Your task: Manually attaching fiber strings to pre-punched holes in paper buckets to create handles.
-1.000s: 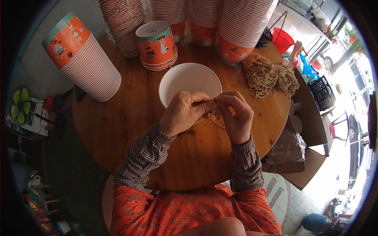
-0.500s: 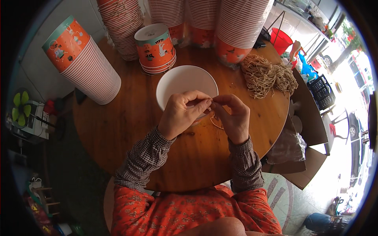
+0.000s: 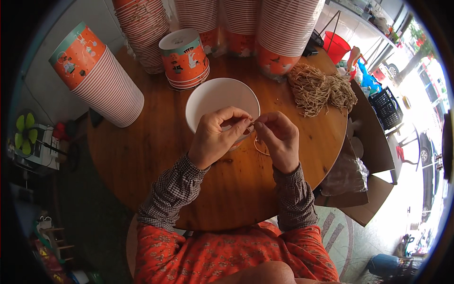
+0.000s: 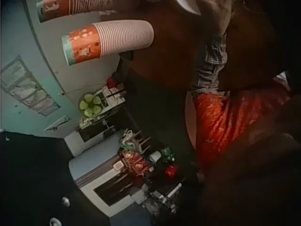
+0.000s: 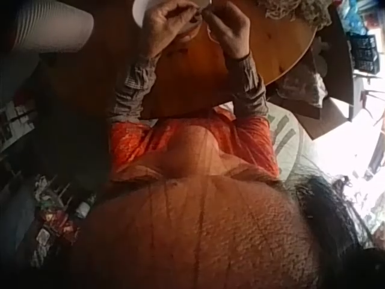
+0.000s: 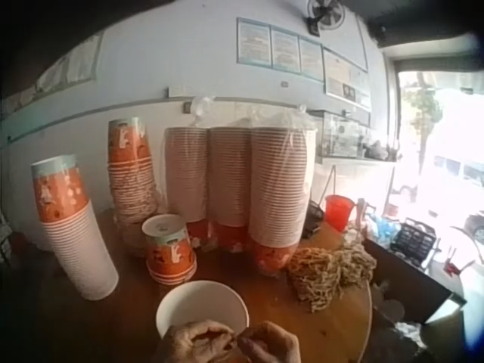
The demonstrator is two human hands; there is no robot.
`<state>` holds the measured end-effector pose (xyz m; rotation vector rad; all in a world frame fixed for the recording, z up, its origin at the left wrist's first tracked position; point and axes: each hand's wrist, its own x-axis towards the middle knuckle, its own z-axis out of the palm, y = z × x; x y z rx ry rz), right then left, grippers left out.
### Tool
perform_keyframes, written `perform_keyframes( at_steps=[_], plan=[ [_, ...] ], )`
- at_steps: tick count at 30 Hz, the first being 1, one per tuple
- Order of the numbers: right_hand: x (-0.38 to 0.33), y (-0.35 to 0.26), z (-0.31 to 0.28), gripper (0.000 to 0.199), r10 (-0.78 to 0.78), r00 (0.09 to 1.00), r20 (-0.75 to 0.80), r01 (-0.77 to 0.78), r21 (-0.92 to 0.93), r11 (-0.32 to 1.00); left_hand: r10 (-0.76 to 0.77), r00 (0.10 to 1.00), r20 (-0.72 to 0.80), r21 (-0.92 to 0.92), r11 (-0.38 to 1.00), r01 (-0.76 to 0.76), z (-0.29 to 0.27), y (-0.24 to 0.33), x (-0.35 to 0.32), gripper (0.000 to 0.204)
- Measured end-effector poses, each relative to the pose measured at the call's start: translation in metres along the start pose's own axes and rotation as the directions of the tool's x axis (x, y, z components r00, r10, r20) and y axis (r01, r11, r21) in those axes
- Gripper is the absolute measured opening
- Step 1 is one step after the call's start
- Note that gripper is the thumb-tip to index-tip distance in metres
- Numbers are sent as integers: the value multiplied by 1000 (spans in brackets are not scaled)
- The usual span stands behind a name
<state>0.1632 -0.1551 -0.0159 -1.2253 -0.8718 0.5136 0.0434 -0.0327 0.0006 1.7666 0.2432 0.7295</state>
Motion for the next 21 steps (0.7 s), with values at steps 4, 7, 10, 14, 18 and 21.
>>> perform_keyframes(
  at_steps=[4,7,10,14,18,21],
  plan=[
    [-1,-1,3,7,-4,1000,2,4,-3,1000,-18,1000,-2,-20,1000,18,1,3,0,12],
    [-2,-2,5,6,-192,981,3,187,-247,951,25,1000,-14,37,999,-24,0,3,0,12],
    [-3,-2,8,8,-234,972,22,225,-377,899,26,999,-28,62,998,-25,-2,2,0,11],
    [-3,-2,11,10,-255,966,54,256,-375,891,9,999,-32,45,999,-8,-2,2,-1,10],
    [-2,0,11,10,-327,942,76,331,-373,867,15,1000,2,60,998,-16,-3,3,0,8],
    [-2,-1,11,11,-306,951,49,300,-392,870,-23,1000,18,40,999,23,-4,2,-1,9]
  ],
)
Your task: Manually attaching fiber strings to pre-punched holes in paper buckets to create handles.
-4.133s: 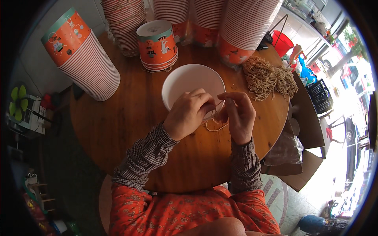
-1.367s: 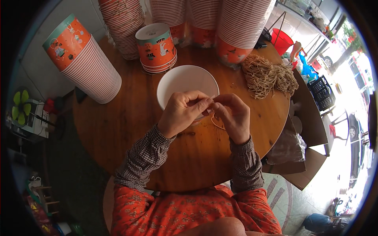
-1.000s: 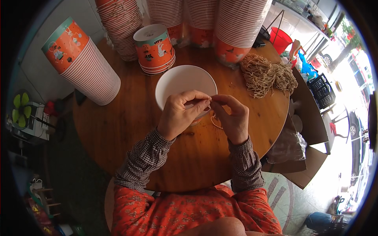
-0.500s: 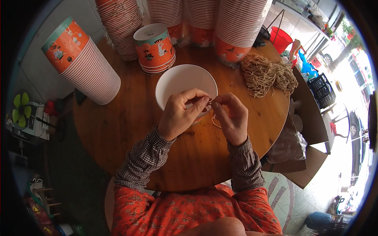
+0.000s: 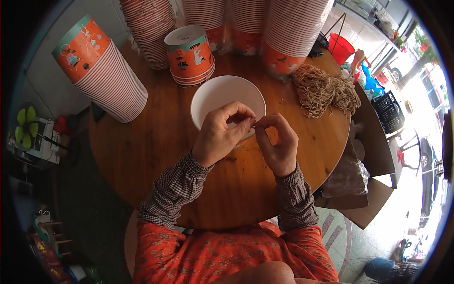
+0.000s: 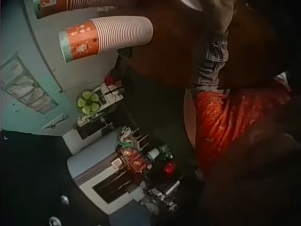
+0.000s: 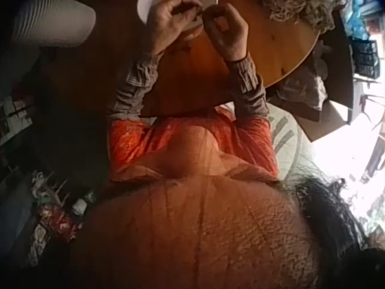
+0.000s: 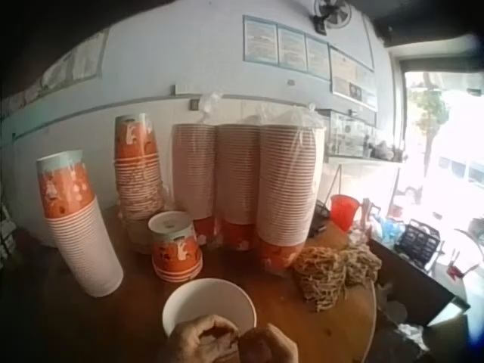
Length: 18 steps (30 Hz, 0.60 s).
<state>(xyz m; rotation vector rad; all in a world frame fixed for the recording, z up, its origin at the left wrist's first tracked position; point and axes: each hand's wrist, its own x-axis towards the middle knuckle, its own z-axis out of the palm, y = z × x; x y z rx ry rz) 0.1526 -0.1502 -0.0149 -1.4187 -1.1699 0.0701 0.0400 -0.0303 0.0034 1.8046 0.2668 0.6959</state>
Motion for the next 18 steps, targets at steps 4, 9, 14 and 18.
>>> perform_keyframes(
  at_steps=[4,9,14,18],
  plan=[
    [1,7,-1,12,-43,998,-56,42,-30,999,-53,998,-29,-110,993,50,2,-3,0,11],
    [2,6,-1,11,-50,997,-63,48,-45,998,-33,999,18,-57,998,34,-1,0,-1,10],
    [3,5,-1,10,-46,997,-69,42,-59,997,-82,996,33,-64,994,84,0,6,-2,11],
    [3,8,-1,10,-80,994,-74,74,-77,994,-103,994,30,22,994,102,3,7,-2,11]
  ],
)
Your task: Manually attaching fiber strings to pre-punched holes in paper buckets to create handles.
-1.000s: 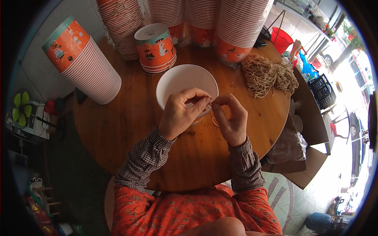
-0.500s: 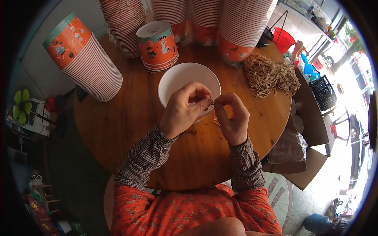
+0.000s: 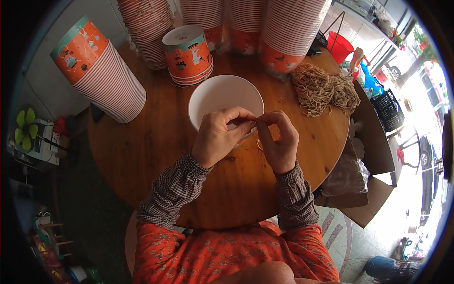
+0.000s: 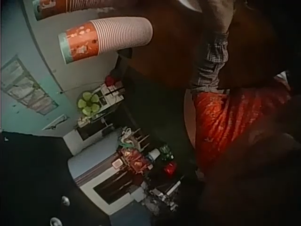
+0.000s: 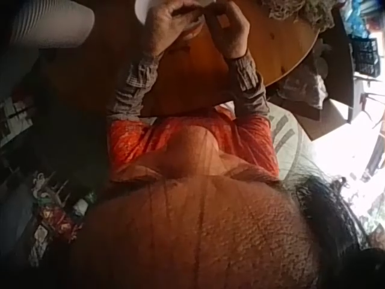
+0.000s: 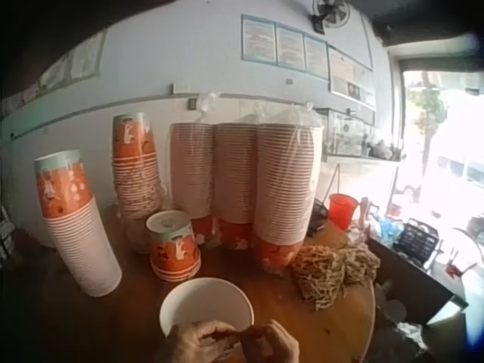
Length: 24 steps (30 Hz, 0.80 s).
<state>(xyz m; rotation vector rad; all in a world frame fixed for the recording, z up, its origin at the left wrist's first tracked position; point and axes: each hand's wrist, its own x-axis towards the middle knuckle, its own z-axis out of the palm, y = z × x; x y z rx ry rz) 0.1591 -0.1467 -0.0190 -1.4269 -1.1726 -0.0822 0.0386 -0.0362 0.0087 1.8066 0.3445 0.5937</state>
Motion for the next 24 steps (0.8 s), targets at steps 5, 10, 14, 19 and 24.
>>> perform_keyframes(
  at_steps=[5,10,14,19,24],
  plan=[
    [0,-3,1,11,24,1000,8,-23,-19,1000,113,993,-45,113,988,-107,1,-5,1,10],
    [-1,-3,3,12,12,1000,7,-12,-38,999,118,990,-77,-12,993,-119,1,-8,2,10],
    [-1,-1,1,13,30,999,15,-29,-38,999,18,999,39,-123,992,-13,-5,-7,4,11],
    [-2,0,3,15,67,997,34,-68,40,997,-129,963,236,-344,916,207,-12,-9,5,17],
    [0,1,3,20,16,1000,10,-17,99,995,-94,983,156,-410,899,151,-14,-11,7,20]
  ],
)
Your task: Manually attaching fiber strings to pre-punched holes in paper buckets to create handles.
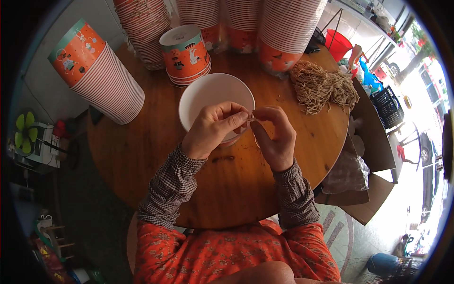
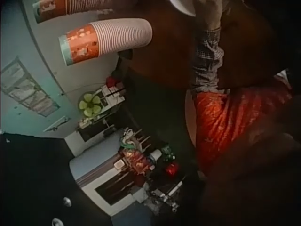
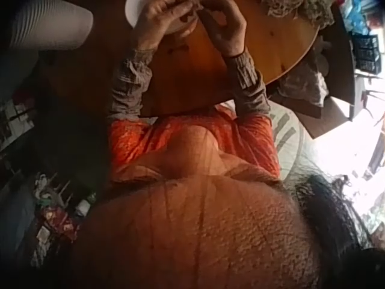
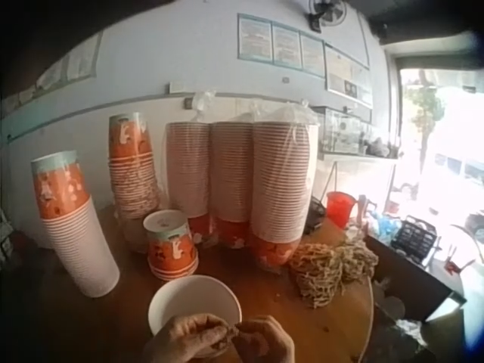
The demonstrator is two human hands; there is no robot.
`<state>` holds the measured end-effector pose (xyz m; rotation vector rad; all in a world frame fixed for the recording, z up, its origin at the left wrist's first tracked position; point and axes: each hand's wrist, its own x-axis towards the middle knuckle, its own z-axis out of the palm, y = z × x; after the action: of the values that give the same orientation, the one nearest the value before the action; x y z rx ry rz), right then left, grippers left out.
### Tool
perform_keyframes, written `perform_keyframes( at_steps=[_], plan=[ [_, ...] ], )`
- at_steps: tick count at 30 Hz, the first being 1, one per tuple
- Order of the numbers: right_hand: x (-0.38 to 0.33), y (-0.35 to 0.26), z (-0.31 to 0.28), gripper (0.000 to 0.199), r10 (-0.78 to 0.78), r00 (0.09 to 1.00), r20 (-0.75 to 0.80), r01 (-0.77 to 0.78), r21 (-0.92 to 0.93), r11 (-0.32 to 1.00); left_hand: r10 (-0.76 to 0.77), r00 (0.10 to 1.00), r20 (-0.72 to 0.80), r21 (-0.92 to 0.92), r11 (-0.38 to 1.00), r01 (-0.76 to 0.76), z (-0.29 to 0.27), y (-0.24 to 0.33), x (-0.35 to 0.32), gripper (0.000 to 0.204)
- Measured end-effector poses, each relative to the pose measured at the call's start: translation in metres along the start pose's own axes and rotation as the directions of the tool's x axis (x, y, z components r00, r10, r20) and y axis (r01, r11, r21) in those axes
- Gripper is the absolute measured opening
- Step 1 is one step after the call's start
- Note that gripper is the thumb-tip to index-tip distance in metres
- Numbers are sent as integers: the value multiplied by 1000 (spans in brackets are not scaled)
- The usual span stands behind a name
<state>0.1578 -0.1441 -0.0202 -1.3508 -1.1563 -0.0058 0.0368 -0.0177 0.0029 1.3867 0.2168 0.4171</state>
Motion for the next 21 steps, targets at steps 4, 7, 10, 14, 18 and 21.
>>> perform_keyframes(
  at_steps=[4,7,10,14,18,21],
  plan=[
    [1,-10,-2,24,-83,996,-42,79,-71,994,-2,1000,-14,1,1000,2,0,-2,1,21],
    [1,-8,0,23,-171,984,-45,163,-141,977,0,999,-38,17,1000,0,5,0,-1,21],
    [-1,-4,0,21,-245,967,-67,226,-209,951,36,999,8,33,999,-36,6,-1,-1,21],
    [-2,-5,-1,19,-247,965,-87,226,-201,953,28,1000,-6,28,999,-28,9,3,-2,17],
    [-4,1,-3,10,134,989,-68,-126,101,987,-39,999,-31,86,995,42,9,6,-2,10],
    [-3,-1,-3,8,227,974,-26,-217,209,954,22,999,-43,179,984,-14,9,2,-1,7]
  ],
)
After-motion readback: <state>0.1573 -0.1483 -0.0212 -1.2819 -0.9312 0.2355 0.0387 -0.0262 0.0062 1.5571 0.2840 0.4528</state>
